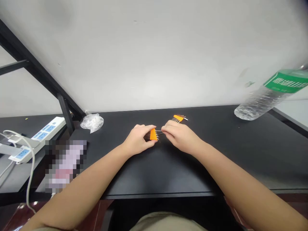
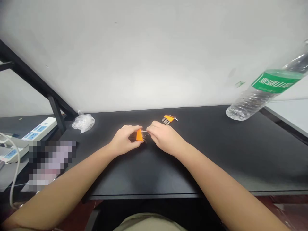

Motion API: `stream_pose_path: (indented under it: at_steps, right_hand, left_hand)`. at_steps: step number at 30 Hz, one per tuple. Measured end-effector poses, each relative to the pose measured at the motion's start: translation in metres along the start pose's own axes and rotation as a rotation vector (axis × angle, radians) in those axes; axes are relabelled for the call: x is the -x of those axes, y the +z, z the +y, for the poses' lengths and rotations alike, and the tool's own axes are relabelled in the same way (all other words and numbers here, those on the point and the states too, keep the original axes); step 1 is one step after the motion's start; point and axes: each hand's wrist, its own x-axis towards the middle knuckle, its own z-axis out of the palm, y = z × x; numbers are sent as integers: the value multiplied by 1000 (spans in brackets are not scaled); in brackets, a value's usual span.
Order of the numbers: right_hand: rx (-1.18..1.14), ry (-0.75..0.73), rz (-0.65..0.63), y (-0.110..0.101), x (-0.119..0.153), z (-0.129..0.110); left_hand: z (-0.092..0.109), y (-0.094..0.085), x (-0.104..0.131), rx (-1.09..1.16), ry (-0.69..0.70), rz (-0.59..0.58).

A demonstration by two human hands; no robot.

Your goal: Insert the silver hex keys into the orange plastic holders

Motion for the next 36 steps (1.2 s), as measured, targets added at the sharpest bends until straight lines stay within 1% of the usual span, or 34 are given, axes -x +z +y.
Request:
stream_pose_path:
  at_steps: [6,9,11,14,16,19,21,23,26,28,33,36]
  right_hand:
    - [90,8,-17,-1,2,-6]
    - [64,11,-21,1,0,-9]
    - [-9,10,8,3,-2,-11]
    - [-224,43,77,7,-5,-16]
    - [-446,149,101,10,-6,-16]
    - [-802,368,58,13,-6,-11]
    - [-951,455,16,16,-6,-8]
    - [-974,476,9,19,-6,-7]
    - [-818,418,80,22,-7,-10]
    - [-778,389,109,21,-8,-13]
    - [-999,463,-5,13,-7,-15]
    - [-1038,483,-15,12,-7,-14]
  left_hand:
    - [1,-2,-1,-58,36,-68]
    - [2,-3,-1,-48,49,-81]
    - [3,-4,-2,-38,54,-80]
    - [4,-5,-3,-43,54,-58]
    - [5,-6,-2,-40,51,-29]
    - [7,-5,-1,-9,52,0]
    - [7,-5,1,23,51,10]
    - [7,-5,1,58,40,26]
    - [6,-6,0,100,26,24]
    - [6,-6,-1,117,27,1]
    - [6,-8,-1,143,25,-4]
    - [8,-8,0,150,29,-10]
